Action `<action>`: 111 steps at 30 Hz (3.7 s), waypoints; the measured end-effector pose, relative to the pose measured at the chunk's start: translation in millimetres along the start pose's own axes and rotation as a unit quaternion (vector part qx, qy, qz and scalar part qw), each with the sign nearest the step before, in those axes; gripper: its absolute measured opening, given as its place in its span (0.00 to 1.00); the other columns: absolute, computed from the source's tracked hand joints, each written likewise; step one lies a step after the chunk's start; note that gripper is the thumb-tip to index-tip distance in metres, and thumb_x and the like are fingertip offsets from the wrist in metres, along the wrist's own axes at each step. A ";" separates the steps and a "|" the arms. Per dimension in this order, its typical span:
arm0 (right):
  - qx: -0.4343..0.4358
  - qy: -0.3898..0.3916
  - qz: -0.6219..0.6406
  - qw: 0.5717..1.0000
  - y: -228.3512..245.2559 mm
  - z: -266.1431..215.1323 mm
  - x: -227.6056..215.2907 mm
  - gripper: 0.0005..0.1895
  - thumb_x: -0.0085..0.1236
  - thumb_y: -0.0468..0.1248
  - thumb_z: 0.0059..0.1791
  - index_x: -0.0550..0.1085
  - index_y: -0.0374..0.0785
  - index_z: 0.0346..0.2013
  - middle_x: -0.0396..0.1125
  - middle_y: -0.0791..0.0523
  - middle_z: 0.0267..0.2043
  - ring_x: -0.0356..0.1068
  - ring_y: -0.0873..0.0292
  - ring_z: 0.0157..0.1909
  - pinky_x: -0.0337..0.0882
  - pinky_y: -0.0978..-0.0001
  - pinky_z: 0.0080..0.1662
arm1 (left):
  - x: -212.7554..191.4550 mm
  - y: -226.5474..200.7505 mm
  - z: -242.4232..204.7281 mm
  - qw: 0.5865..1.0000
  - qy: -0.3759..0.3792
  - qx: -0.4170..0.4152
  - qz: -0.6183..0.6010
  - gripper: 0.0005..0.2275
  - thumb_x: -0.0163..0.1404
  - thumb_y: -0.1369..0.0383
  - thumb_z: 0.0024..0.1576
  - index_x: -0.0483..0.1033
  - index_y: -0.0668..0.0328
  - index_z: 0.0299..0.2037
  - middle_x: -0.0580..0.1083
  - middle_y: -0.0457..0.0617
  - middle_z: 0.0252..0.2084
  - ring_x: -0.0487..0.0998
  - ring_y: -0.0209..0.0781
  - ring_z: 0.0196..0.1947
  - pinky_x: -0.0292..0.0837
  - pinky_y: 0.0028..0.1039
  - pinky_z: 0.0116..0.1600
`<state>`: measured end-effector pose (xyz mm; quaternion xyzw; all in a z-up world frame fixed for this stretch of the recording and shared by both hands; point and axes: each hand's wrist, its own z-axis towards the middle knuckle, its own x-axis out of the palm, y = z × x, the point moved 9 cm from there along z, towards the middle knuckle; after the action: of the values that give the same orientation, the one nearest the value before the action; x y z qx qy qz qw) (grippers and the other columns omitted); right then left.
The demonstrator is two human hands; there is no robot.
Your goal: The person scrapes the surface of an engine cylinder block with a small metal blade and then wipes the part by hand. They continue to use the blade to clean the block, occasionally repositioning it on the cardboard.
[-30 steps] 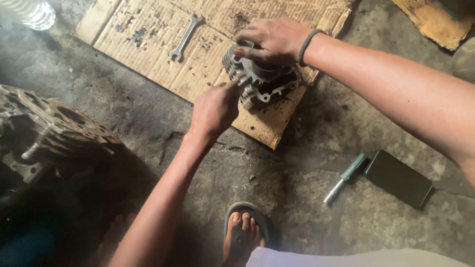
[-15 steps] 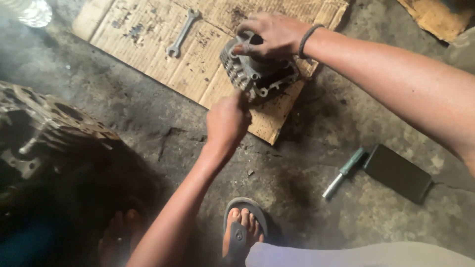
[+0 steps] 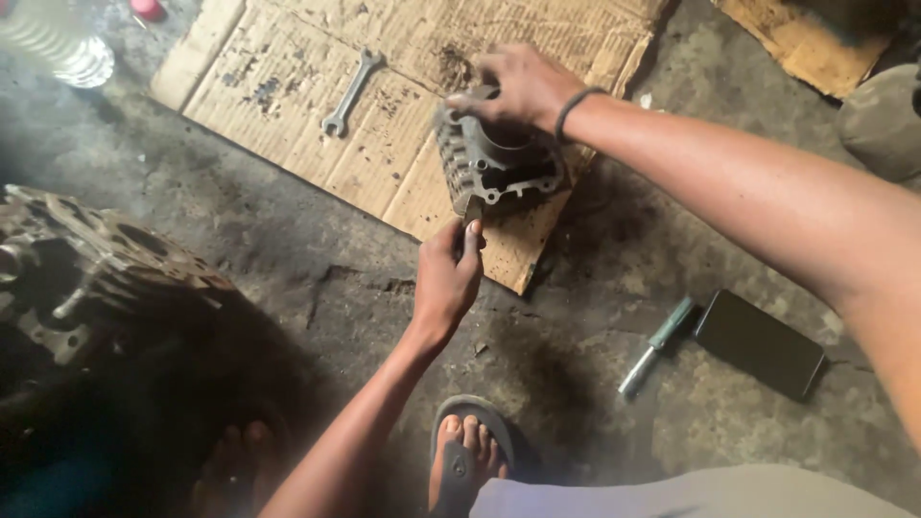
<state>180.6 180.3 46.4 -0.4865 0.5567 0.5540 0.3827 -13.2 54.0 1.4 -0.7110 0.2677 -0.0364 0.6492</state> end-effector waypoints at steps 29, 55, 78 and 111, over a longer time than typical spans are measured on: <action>0.081 0.244 -0.068 0.964 -10.0 -67.4 22.9 0.71 0.48 0.82 0.34 0.46 0.35 0.74 0.40 0.34 0.74 0.48 0.34 0.72 0.59 0.39 0.63 | -24.7 -30.1 22.7 0.892 0.163 0.205 0.367 0.08 0.47 0.71 0.53 0.82 0.55 0.32 0.77 0.60 0.25 0.80 0.57 0.24 0.74 0.46 0.30; 0.038 0.260 -0.120 0.957 -6.7 -73.4 24.1 0.76 0.75 0.66 0.27 0.44 0.28 0.73 0.55 0.40 0.69 0.64 0.40 0.64 0.72 0.53 0.59 | -8.0 -24.0 12.6 0.842 0.153 0.235 0.461 0.09 0.44 0.73 0.61 0.72 0.70 0.47 0.73 0.52 0.17 0.74 0.45 0.15 0.65 0.37 0.19; -0.037 0.191 -0.071 0.978 -22.7 -84.2 37.9 0.73 0.78 0.58 0.28 0.45 0.25 0.72 0.53 0.38 0.69 0.61 0.39 0.67 0.68 0.55 0.62 | -12.3 -53.6 -23.1 0.885 0.052 0.296 0.355 0.04 0.50 0.73 0.55 0.76 0.64 0.37 0.74 0.60 0.20 0.76 0.62 0.20 0.68 0.48 0.23; 0.018 0.159 -0.176 0.971 0.2 -105.8 23.5 0.65 0.72 0.53 0.40 0.40 0.22 0.73 0.49 0.33 0.70 0.66 0.34 0.61 0.71 0.49 0.59 | -22.3 -22.7 -21.1 0.955 0.104 0.165 0.223 0.10 0.53 0.67 0.59 0.74 0.69 0.42 0.75 0.69 0.27 0.77 0.69 0.28 0.70 0.50 0.30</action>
<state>186.9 72.9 33.6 -0.6517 0.5258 0.3838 0.3893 -33.1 44.7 32.6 -0.5086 0.4757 -0.0081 0.7177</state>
